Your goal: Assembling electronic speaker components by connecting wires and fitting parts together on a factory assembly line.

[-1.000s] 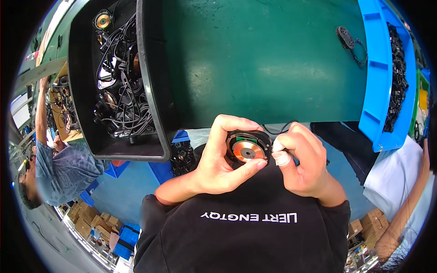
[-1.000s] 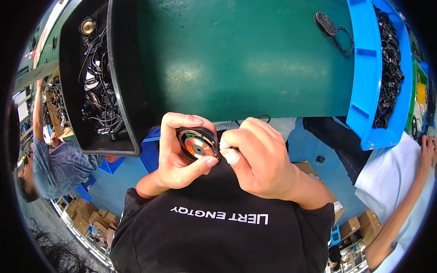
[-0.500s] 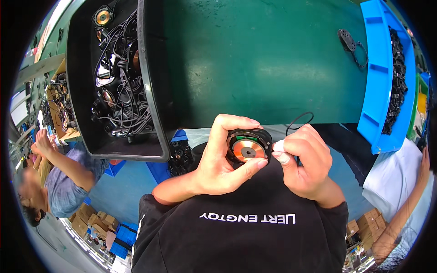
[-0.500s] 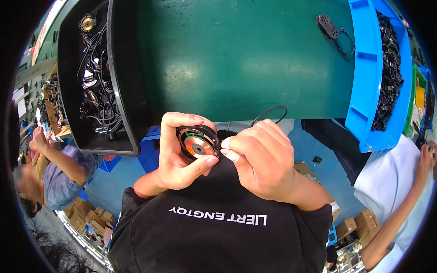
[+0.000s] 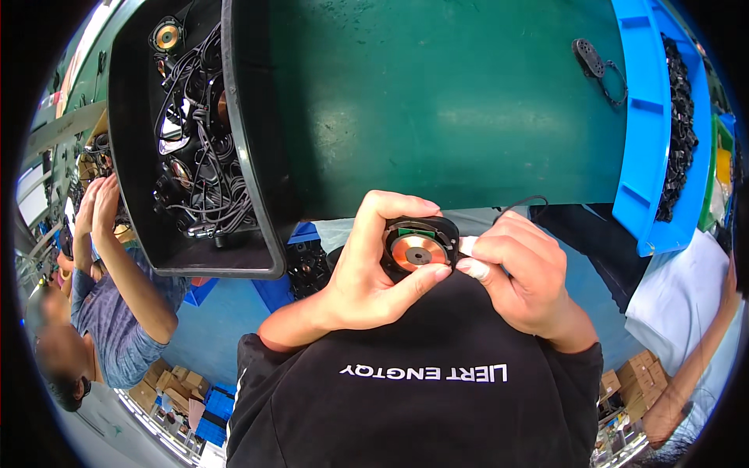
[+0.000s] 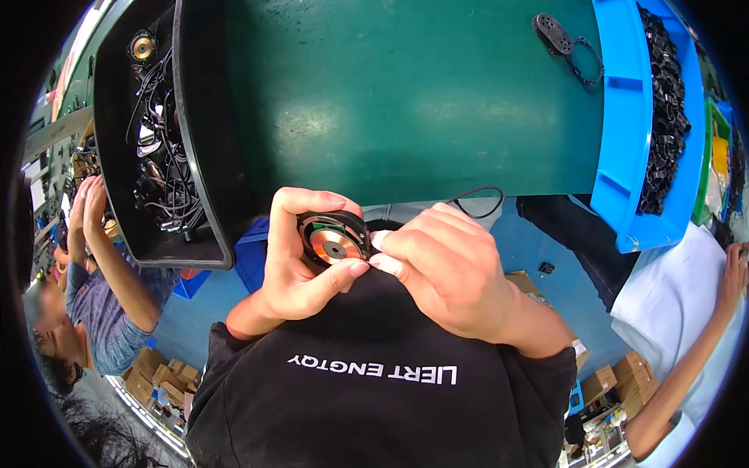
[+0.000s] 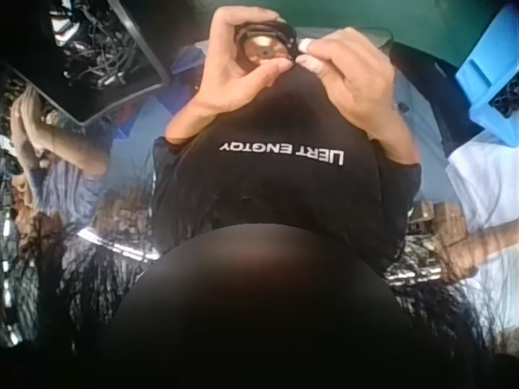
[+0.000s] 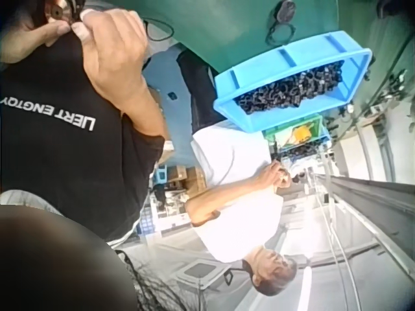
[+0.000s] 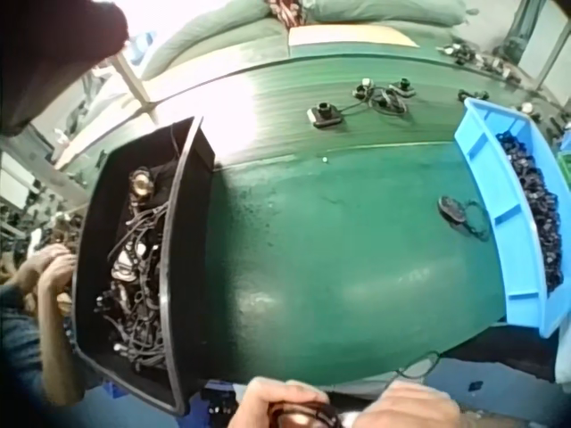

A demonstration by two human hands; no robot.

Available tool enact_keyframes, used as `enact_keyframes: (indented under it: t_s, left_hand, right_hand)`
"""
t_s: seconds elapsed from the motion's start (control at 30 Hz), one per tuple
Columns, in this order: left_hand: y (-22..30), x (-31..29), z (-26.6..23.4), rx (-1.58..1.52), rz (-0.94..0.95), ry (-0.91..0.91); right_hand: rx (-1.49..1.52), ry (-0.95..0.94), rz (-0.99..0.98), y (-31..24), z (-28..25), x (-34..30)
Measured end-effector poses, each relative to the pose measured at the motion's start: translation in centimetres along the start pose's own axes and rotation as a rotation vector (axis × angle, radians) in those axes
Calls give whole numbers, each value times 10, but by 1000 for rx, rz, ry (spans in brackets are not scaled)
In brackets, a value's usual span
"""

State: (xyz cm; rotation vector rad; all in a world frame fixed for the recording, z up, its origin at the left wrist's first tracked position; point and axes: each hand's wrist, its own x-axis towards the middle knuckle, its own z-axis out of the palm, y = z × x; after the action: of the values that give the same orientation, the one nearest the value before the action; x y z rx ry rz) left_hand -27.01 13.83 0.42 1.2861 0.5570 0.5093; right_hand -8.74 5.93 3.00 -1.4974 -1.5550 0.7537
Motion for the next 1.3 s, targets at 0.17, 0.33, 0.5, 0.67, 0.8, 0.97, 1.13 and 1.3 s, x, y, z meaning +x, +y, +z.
enact_keyframes:
  t_s: [0.17,0.33,0.5,0.67,0.8,0.97,1.13,1.3]
  left_hand:
    - [4,0,1,-85,-96,27]
    - [-1,0,2,56,7,6]
    - [-2,0,4,82,15,13]
    - [-5,0,6,56,12,18]
    - [-9,0,6,-2,-1,6]
    - [-6,1,0,51,-33,-30]
    - [9,5,-2,-154,-240,16]
    - [-4,3,-3,135,-38,-25]
  right_hand:
    - [26,-18,24,1,-5,1]
    - [-89,56,-15,4,-1,-4]
    - [-100,45,-61,7,6,-6]
    - [-80,94,-96,9,12,-9]
    - [-104,108,-107,9,13,-9]
    - [85,-1,-19,14,5,-4]
    - [60,-17,-85,15,1,5]
    - [-15,-31,-80,12,5,2]
